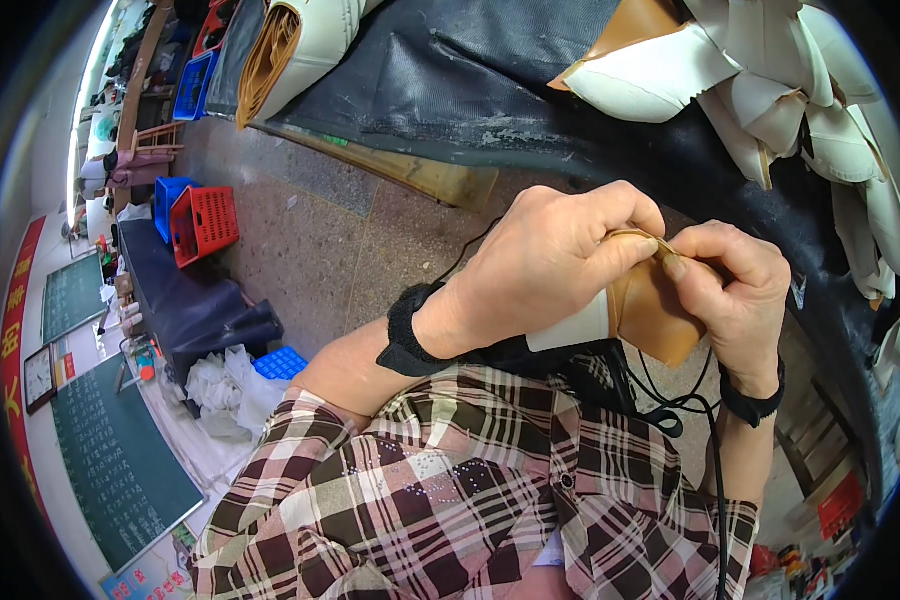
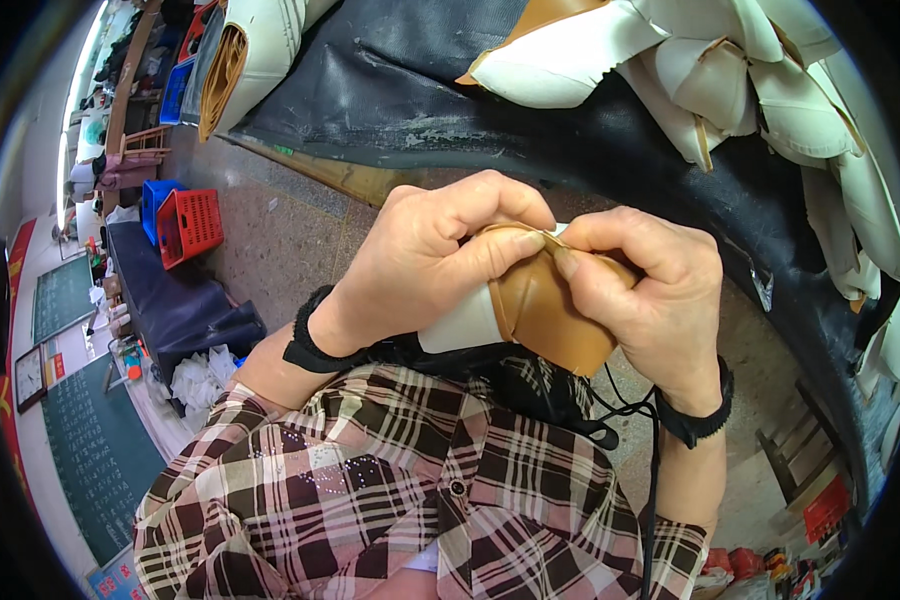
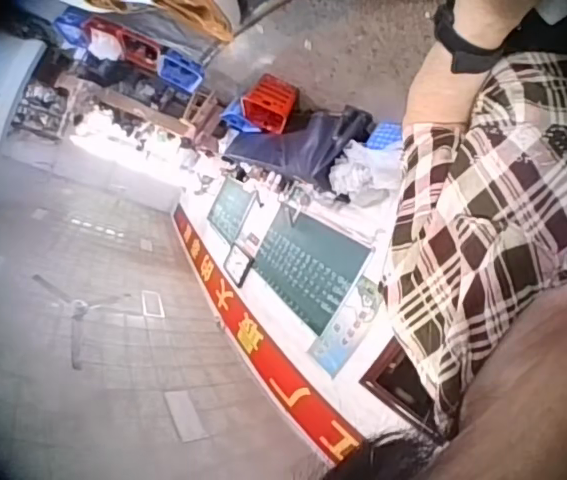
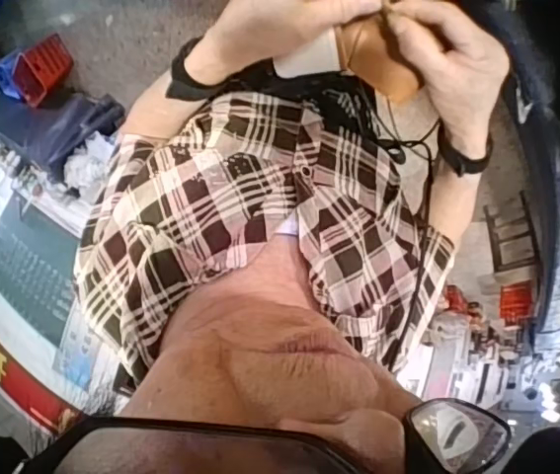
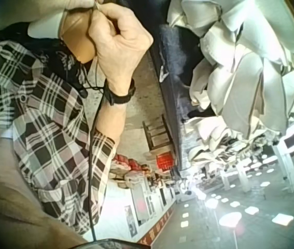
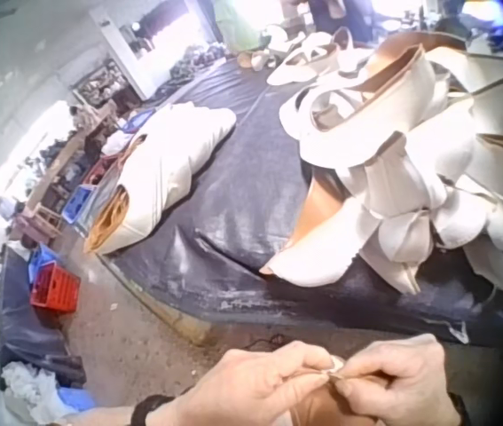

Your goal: Manually adjusting and pulling threads on white shoe upper components at a factory workbench.

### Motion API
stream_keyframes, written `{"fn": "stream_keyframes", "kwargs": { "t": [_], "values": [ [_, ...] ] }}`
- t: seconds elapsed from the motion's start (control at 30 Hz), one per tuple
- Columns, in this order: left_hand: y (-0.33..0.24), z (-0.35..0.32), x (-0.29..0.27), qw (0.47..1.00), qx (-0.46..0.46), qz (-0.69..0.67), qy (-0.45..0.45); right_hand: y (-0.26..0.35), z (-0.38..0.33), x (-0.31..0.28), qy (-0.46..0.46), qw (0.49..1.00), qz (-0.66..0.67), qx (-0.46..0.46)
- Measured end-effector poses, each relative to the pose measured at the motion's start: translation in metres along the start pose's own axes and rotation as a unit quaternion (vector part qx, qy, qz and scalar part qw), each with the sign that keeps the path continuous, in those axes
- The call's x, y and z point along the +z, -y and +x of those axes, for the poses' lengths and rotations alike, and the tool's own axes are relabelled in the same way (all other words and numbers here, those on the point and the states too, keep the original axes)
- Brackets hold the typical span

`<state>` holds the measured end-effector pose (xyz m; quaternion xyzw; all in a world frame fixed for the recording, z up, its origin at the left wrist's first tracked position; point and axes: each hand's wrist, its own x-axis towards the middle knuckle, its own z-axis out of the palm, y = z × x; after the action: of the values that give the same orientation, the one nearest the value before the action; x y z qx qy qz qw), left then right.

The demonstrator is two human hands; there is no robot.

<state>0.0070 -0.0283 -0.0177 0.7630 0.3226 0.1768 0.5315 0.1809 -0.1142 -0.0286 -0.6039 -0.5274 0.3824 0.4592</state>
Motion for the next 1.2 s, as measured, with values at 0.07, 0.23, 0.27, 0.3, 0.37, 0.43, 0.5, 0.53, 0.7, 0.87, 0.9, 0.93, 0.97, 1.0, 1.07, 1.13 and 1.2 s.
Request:
{"fn": "stream_keyframes", "kwargs": {
  "t": [0.07, 0.23, 0.27, 0.3, 0.37, 0.43, 0.5, 0.53, 0.7, 0.87, 0.9, 0.93, 0.97, 1.0, 1.07, 1.13, 1.2],
  "values": [
    [-0.001, 0.0, 0.001, 1.0, -0.014, -0.01, 0.019, 0.001, -0.002, -0.001, -0.002, 1.0, -0.003, 0.005],
    [-0.002, -0.001, 0.005, 1.0, -0.014, -0.021, 0.005, 0.001, -0.005, 0.0, -0.011, 1.0, 0.001, 0.021],
    [-0.001, -0.001, 0.007, 1.0, -0.013, -0.024, -0.007, 0.0, -0.005, 0.001, -0.02, 1.0, -0.013, 0.001],
    [-0.003, -0.002, 0.009, 1.0, -0.013, -0.025, -0.005, 0.0, -0.006, 0.001, -0.029, 0.999, -0.027, -0.019],
    [-0.009, -0.005, 0.013, 0.999, -0.007, 0.004, -0.038, 0.001, -0.007, 0.007, -0.053, 0.996, -0.045, -0.054],
    [-0.003, -0.005, 0.018, 0.991, 0.085, 0.085, -0.067, 0.002, -0.008, 0.006, -0.078, 0.991, -0.064, -0.089],
    [0.003, -0.007, 0.023, 0.966, 0.175, 0.165, -0.095, 0.005, -0.005, -0.001, 0.007, 0.998, -0.065, 0.011],
    [0.007, -0.006, 0.025, 0.969, 0.168, 0.155, -0.096, 0.001, -0.001, -0.004, 0.032, 0.996, 0.014, 0.084],
    [0.016, -0.003, 0.027, 0.985, 0.099, 0.095, -0.106, 0.002, 0.007, -0.004, 0.073, 0.982, 0.048, 0.167],
    [0.02, 0.0, 0.021, 0.986, 0.092, 0.117, -0.077, -0.006, 0.011, 0.004, 0.053, 0.997, -0.048, 0.024],
    [0.02, 0.001, 0.021, 0.989, 0.074, 0.111, -0.07, -0.007, 0.013, 0.008, 0.053, 0.997, -0.047, 0.026],
    [0.02, 0.002, 0.019, 0.989, 0.071, 0.111, -0.069, -0.009, 0.017, 0.013, 0.033, 0.994, -0.1, -0.022],
    [0.022, 0.004, 0.017, 0.994, 0.014, 0.091, -0.053, -0.013, 0.019, 0.018, 0.012, 0.986, -0.152, -0.07],
    [0.023, 0.005, 0.015, 0.996, -0.043, 0.071, -0.037, -0.018, 0.02, 0.021, 0.007, 0.983, -0.164, -0.081],
    [0.027, 0.008, 0.014, 0.995, -0.096, 0.005, -0.011, -0.029, 0.025, 0.012, 0.062, 0.996, -0.051, 0.033],
    [0.032, 0.009, 0.013, 0.987, -0.152, -0.059, 0.01, -0.031, 0.032, 0.002, 0.147, 0.95, 0.151, 0.23],
    [0.037, 0.009, 0.01, 0.968, -0.19, -0.162, 0.025, -0.03, 0.034, -0.002, 0.172, 0.925, 0.214, 0.264]
  ]
}}
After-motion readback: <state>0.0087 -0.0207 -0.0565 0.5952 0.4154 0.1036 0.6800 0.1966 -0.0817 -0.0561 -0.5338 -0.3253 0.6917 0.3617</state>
